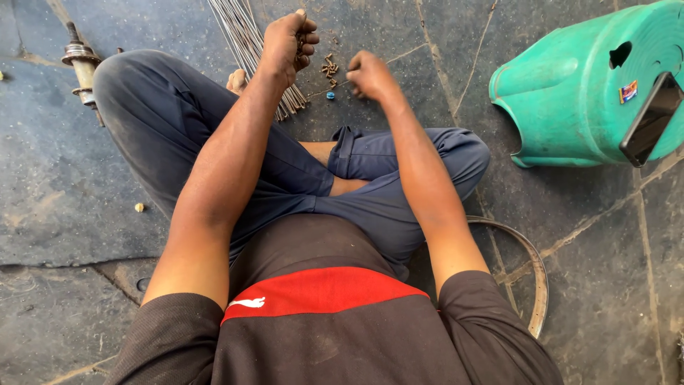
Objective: The person gathers loose bicycle spokes into a bundle by hand, then picks up and handles small spoke nipples one by one from the floor.
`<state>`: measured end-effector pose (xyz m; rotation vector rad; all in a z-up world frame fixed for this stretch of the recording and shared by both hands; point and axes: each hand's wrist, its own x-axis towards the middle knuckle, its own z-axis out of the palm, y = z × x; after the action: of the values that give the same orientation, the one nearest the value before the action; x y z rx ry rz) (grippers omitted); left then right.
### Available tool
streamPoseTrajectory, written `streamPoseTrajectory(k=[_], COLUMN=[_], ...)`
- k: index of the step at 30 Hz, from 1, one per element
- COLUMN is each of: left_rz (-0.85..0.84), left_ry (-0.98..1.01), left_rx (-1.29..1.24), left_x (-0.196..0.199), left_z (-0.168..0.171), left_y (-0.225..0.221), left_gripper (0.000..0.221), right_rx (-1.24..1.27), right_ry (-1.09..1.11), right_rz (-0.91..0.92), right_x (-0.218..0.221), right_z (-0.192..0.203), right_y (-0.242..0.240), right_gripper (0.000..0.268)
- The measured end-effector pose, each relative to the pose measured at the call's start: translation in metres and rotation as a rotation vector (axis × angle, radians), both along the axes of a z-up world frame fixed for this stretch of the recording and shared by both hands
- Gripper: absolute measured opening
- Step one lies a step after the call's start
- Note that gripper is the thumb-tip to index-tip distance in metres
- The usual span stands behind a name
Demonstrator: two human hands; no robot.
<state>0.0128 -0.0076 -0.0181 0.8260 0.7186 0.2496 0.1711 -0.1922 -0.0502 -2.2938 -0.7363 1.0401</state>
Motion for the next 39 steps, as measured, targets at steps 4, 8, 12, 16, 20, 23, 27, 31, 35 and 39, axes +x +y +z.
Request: streamPoseTrajectory(k=[4,8,12,16,20,23,27,31,35,39], left_rz=[-0.001,0.019,0.036,0.028,0.061,0.167,0.287,0.268,0.143,-0.053], left_ry=[-0.005,0.044,0.056,0.031,0.01,0.026,-0.009,-0.046,0.0,-0.065], left_rx=[0.011,0.038,0.031,0.017,0.008,0.034,-0.004,-0.038,-0.094,-0.096], left_x=[0.001,-0.005,-0.002,-0.001,-0.001,-0.005,-0.009,-0.008,-0.003,0.002], left_z=[0.0,0.003,0.007,0.006,-0.001,-0.003,-0.004,-0.012,-0.028,-0.036], left_y=[-0.003,-0.001,0.0,0.0,0.002,0.008,0.017,0.014,0.01,0.003], left_gripper=[0.033,0.033,0.031,0.029,0.028,0.026,0.021,0.021,0.026,0.032], right_rx=[0.287,0.277,0.185,0.318,0.243,0.41,0.283,0.255,0.276,0.214], right_ry=[0.304,-0.217,-0.617,-0.716,-0.827,-0.793,-0.803,-0.879,-0.647,-0.345], right_rz=[-0.168,-0.074,0.31,0.617,0.729,0.704,0.615,0.447,0.146,-0.084], right_x=[-0.024,-0.003,-0.007,-0.038,-0.06,-0.059,-0.051,-0.035,-0.015,0.001], right_z=[0.001,-0.003,-0.014,-0.032,-0.021,0.001,0.0,-0.024,-0.045,-0.033], right_y=[0.018,0.02,0.015,0.027,0.034,0.025,0.023,0.023,0.012,0.013], right_gripper=[0.027,0.036,0.069,0.081,0.057,0.034,0.022,0.018,0.011,0.013])
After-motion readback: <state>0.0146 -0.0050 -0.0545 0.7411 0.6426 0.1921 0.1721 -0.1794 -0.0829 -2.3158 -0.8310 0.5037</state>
